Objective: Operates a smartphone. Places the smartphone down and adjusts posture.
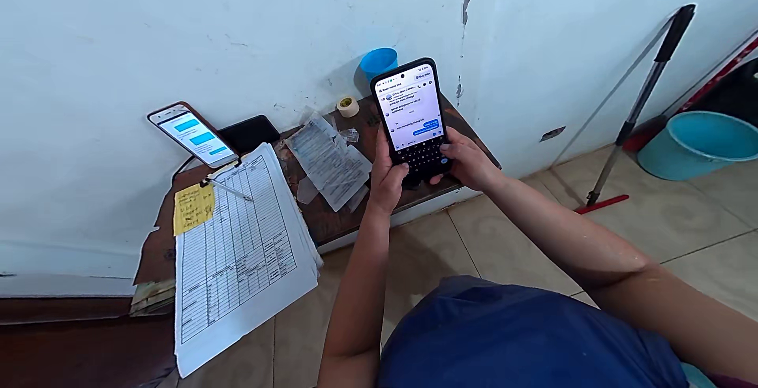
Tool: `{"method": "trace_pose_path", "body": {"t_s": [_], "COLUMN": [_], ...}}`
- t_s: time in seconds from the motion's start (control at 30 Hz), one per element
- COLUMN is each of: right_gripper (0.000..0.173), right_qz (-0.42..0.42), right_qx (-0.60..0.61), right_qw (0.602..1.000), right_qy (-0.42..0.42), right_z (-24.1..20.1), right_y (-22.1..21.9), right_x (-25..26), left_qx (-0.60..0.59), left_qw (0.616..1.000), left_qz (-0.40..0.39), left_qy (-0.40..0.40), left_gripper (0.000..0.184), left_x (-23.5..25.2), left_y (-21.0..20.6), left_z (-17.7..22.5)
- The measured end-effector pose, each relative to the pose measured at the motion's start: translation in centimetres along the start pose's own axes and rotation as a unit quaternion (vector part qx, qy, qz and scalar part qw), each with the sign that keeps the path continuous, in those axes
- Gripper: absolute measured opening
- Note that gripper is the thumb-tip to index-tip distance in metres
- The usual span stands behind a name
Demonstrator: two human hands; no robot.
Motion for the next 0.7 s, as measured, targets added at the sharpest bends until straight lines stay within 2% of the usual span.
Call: {"method": "trace_pose_path", "body": {"t_s": [0.17, 0.3, 0.47, 0.7], "right_gripper": [0.036, 0.041, 0.050, 0.046], "right_qz": [-0.006, 0.001, 0.031, 0.054], "right_qx": [-0.025, -0.041, -0.071, -0.089], "right_qw": [1.000, 0.999, 0.997, 0.995], "right_qy": [0.011, -0.002, -0.002, 0.009], "right_z": [-0.11, -0.30, -0.60, -0.82], "right_y": [-0.17, -0.31, -0.52, -0.76], "right_x": [-0.07, -0.22, -0.31, -0.33], "left_qx": [0.036, 0.024, 0.032, 0.013], "left_qw": [0.999, 1.000, 0.999, 1.000], "left_qz": [0.017, 0.011, 0.011, 0.006], "left_qy": [0.004, 0.012, 0.007, -0.009], "left_gripper": [0.088, 0.094, 0.093, 0.094], "left_x": [0.04, -0.02, -0.05, -0.07], "left_y": [-0.01, 0.16, 0.15, 0.15], "left_z": [-0.36, -0.35, -0.17, -0.16]}}
Point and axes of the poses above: each hand's wrist, its own x-axis towards the middle knuckle, its own y-axis out of the back of the hand, z = x × y, the point moved 8 cm from there along x, towards the middle knuckle, and after that the axes turned 6 degrees about -z, right-handed, at the moved point
